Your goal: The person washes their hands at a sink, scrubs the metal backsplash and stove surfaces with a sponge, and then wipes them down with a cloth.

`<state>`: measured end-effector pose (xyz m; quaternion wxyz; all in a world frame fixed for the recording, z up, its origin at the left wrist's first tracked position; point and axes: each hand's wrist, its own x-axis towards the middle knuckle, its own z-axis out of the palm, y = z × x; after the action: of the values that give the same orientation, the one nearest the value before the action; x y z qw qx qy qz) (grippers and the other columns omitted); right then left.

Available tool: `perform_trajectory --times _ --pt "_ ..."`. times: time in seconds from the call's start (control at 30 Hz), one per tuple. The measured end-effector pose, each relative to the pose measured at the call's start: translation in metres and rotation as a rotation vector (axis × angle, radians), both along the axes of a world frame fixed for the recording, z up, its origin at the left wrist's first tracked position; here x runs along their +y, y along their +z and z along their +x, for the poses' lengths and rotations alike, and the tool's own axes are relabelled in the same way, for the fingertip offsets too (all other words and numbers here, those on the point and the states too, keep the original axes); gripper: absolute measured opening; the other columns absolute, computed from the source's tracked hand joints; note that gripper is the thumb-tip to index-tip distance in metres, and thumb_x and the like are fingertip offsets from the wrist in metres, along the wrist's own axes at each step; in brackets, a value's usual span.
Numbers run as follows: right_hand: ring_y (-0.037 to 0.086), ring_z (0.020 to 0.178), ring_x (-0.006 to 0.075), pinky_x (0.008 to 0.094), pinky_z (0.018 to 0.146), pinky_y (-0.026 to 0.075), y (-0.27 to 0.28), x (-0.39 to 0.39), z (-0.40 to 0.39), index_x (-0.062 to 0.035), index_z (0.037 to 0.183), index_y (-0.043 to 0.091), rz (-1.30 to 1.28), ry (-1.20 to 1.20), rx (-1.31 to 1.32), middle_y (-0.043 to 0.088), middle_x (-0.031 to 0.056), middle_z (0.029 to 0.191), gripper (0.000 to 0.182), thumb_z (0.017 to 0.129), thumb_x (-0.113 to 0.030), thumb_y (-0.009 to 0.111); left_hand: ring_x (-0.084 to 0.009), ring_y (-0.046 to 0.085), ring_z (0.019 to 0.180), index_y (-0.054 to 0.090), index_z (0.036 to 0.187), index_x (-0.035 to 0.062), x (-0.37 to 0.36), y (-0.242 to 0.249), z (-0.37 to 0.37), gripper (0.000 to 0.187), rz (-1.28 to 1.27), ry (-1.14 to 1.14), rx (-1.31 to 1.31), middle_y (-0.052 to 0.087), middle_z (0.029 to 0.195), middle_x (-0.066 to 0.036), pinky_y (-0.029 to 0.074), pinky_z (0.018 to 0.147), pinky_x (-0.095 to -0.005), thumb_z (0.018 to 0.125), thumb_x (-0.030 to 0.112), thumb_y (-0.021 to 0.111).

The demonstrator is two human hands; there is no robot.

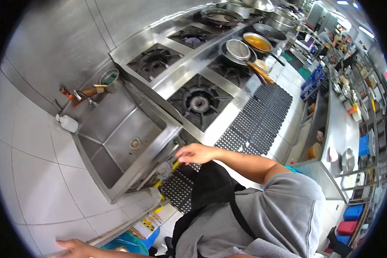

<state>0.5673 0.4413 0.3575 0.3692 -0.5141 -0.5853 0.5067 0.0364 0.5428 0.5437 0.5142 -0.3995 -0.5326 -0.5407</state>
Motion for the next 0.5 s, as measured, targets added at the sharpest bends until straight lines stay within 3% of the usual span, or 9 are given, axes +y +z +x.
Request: perform_trajectory --times 0.13,0.2,0.27,0.3,0.4,0.43,0.47,0.5 --pt "0.067 0.073 0.0169 0.0303 0.069 0.053 -0.026 -0.117 0.035 0.0025 0.114 0.059 -0.131 -0.204 -0.132 0.068 0.0127 0.091 0.043 0.094 -0.036 0.058 -0.0496 0.045 0.121 0.037 0.129 -0.0189 -0.007 -0.025 -0.001 0.078 -0.083 0.022 0.06 0.043 0.131 -0.038 0.042 0.099 -0.0522 0.089 0.042 0.064" --pt "0.067 0.074 0.0178 0.0315 0.07 0.054 -0.019 -0.163 0.047 0.0019 0.116 0.059 -0.167 -0.285 -0.125 0.068 0.0141 0.093 0.045 0.094 -0.037 0.058 -0.0528 0.041 0.124 0.031 0.133 -0.0176 -0.011 -0.056 0.013 0.07 -0.12 0.155 0.153 0.037 0.135 -0.038 0.038 0.103 -0.055 0.092 0.029 0.062" --pt "0.067 0.076 0.0193 0.0324 0.072 0.054 -0.024 -0.193 0.058 0.0013 0.118 0.058 -0.211 -0.342 -0.173 0.068 0.0159 0.096 0.046 0.093 -0.037 0.059 -0.0535 0.034 0.129 0.021 0.137 -0.0197 -0.021 -0.098 0.017 0.078 -0.214 0.09 0.119 0.029 0.14 -0.039 0.033 0.105 -0.0575 0.093 0.03 0.061" --pt "0.067 0.083 0.0229 0.0341 0.076 0.054 -0.008 -0.205 0.062 0.0008 0.12 0.057 -0.262 -0.338 -0.171 0.068 0.0178 0.1 0.047 0.093 -0.037 0.058 -0.0535 0.032 0.13 0.017 0.138 -0.0201 -0.026 -0.122 0.018 0.079 -0.257 0.079 0.095 0.027 0.141 -0.04 0.032 0.107 -0.057 0.093 0.028 0.06" --pt "0.065 0.083 0.0182 0.0332 0.076 0.052 -0.021 -0.24 0.083 0.0007 0.122 0.055 -0.18 -0.409 -0.273 0.067 0.0159 0.098 0.041 0.095 -0.03 0.057 -0.0517 0.03 0.133 0.01 0.14 -0.0198 -0.043 -0.201 0.024 0.08 -0.458 0.076 0.006 0.018 0.145 -0.039 0.028 0.11 -0.053 0.094 0.025 0.057" --pt "0.066 0.093 0.0263 0.0348 0.084 0.052 -0.018 -0.25 0.091 0.0002 0.123 0.056 -0.227 -0.44 -0.262 0.068 0.0203 0.104 0.046 0.093 -0.035 0.058 -0.0505 0.03 0.133 0.008 0.141 -0.018 -0.052 -0.232 0.025 0.08 -0.578 0.043 -0.072 0.015 0.147 -0.039 0.028 0.11 -0.0513 0.094 0.024 0.056" --pt "0.066 0.093 0.0263 0.0348 0.084 0.052 -0.016 -0.261 0.099 0.0002 0.123 0.056 -0.222 -0.43 -0.257 0.068 0.0203 0.104 0.046 0.093 -0.035 0.058 -0.0493 0.03 0.133 0.006 0.143 -0.0162 -0.063 -0.262 0.027 0.08 -0.699 0.015 -0.152 0.012 0.148 -0.039 0.027 0.111 -0.0497 0.094 0.023 0.055" --pt "0.066 0.094 0.0263 0.0352 0.084 0.051 -0.015 -0.272 0.107 0.0003 0.123 0.055 -0.251 -0.457 -0.207 0.067 0.0205 0.104 0.046 0.093 -0.035 0.058 -0.0484 0.033 0.132 0.012 0.142 -0.015 -0.078 -0.29 0.035 0.076 -0.833 -0.086 -0.237 0.018 0.147 -0.037 0.028 0.11 -0.0485 0.093 0.024 0.056"
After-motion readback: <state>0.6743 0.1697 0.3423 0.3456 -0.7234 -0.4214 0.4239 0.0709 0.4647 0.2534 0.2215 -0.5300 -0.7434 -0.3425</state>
